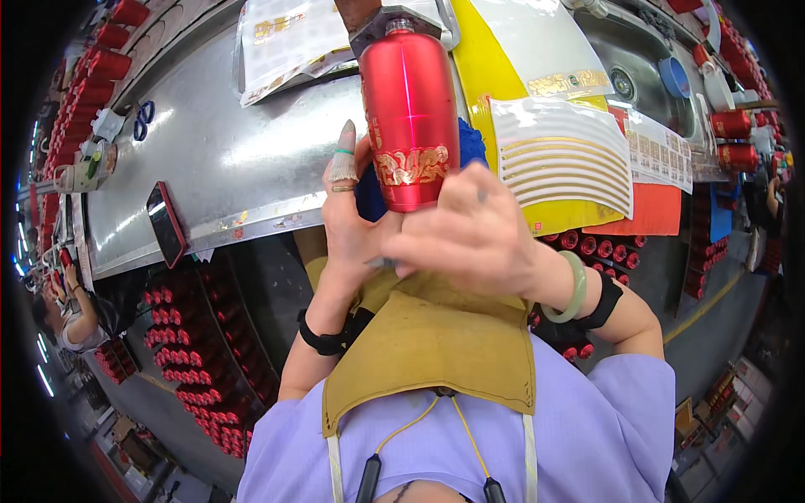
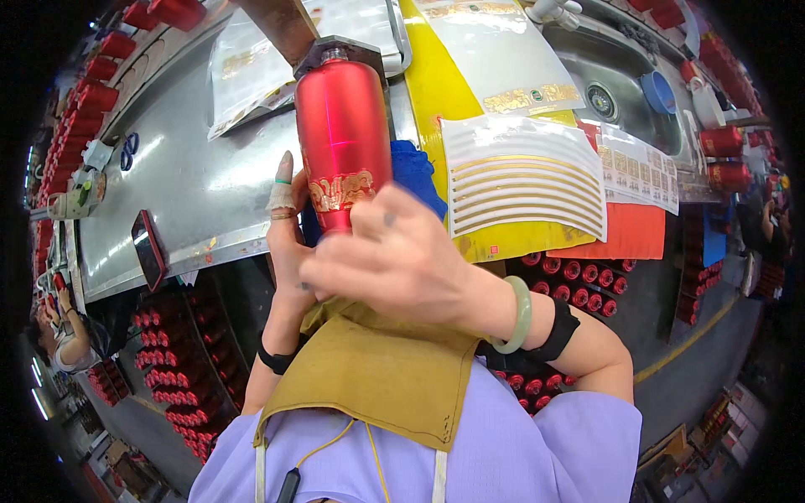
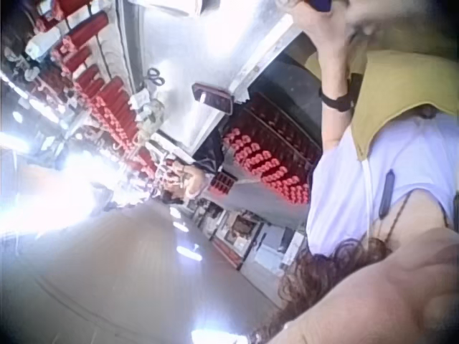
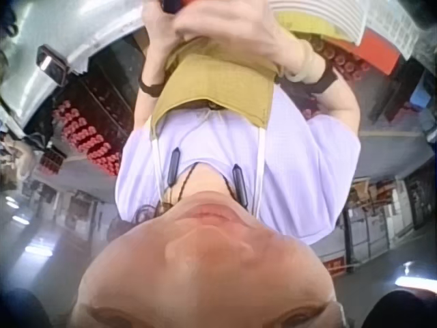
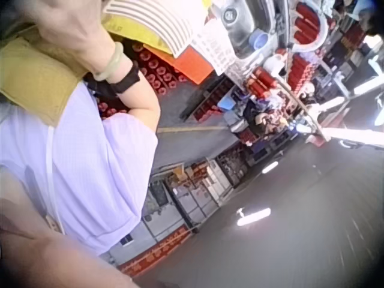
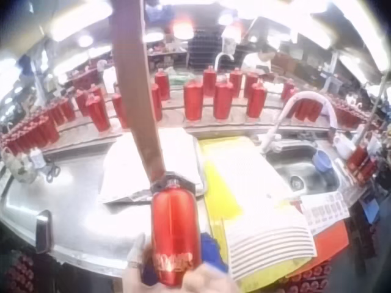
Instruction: Applying decorative labels and smoothing them onto red liquor bottles at a factory workstation.
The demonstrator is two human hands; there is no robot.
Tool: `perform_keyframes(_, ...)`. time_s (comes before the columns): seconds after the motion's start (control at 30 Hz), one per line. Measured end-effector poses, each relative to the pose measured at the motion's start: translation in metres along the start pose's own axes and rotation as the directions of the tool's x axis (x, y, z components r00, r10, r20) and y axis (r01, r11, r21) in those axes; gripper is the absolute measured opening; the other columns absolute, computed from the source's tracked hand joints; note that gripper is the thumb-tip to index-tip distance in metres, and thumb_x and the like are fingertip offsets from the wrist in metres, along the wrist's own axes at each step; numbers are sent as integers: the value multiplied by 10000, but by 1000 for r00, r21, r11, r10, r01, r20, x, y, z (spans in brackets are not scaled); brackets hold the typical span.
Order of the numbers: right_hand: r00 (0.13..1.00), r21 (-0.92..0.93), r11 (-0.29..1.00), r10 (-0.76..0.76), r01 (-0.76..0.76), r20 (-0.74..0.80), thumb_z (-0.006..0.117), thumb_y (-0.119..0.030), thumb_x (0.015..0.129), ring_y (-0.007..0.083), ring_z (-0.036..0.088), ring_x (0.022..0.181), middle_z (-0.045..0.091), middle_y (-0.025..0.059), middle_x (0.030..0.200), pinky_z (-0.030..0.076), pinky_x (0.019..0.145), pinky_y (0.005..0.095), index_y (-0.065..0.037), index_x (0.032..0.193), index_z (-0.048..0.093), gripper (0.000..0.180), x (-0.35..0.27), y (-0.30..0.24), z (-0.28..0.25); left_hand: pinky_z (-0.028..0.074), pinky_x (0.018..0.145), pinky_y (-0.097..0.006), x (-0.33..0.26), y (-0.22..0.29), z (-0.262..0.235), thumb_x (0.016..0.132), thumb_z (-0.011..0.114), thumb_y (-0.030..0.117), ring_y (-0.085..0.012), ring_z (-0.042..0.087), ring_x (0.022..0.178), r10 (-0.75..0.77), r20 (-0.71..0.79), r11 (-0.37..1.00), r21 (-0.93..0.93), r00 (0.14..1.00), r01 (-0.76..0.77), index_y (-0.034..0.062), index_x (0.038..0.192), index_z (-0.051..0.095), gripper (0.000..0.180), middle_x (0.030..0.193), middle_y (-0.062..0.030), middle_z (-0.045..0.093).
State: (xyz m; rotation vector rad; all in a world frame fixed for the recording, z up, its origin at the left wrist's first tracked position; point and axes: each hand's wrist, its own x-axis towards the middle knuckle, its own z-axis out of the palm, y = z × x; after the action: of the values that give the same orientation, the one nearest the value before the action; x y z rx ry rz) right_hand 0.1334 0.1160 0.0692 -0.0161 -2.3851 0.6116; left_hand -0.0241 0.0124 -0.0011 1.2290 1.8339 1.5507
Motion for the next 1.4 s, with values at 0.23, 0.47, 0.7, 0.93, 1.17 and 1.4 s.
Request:
perform_keyframes(0.23,967,-252,966,-14,-52,-256,763,-73,748,179,576,809,716,-54,950,444,760,343,-195,985,762,266,-15,42,4,496,1069,-398,4,-2,-7,754,889,56,-316,633,1232,64,42,977,203,997,-71,6,1595,297,1029,1371,-204,561)
perform_keyframes(0.47,921,-318,930,50,-184,-387,732,-88,767,149,563,783,726,-43,971,425,785,320,-187,1016,782,273,-6,41,-7,498,1062,-398,1,-2,-5,751,898,63,-319,631,1235,63,11,982,175,998,-64,-8,1579,333,1005,1367,-210,575)
perform_keyframes(0.7,944,-197,968,89,-157,-319,753,-63,751,160,575,804,720,-38,956,428,758,337,-162,1023,783,291,-7,20,-12,469,1081,-384,0,6,1,739,869,22,-314,604,1296,-39,-56,997,63,998,43,-24,1538,405,925,1347,-196,644)
perform_keyframes(0.93,981,-139,980,123,-144,-150,774,-86,734,175,556,772,732,-61,959,404,736,336,-157,979,786,255,-11,-2,-12,359,1128,-431,2,35,-14,712,894,84,-326,546,1231,321,-4,881,367,947,-297,-25,1436,520,822,1419,-141,627)
perform_keyframes(1.17,993,-164,982,86,-99,-81,720,-138,739,138,584,788,721,-62,1000,415,757,324,-171,1034,785,304,-18,-19,-12,389,1130,-439,-1,17,-2,691,914,106,-344,560,1323,96,-66,980,183,993,-82,-49,1491,461,932,1474,-181,572)
perform_keyframes(1.4,1000,-215,976,13,-16,-16,714,-165,705,130,569,799,697,-60,998,434,733,323,-159,1029,772,330,-17,-20,-11,354,1143,-446,-1,25,-2,664,909,106,-371,551,1320,276,-51,900,363,960,-240,-44,1381,555,814,1485,-174,579)
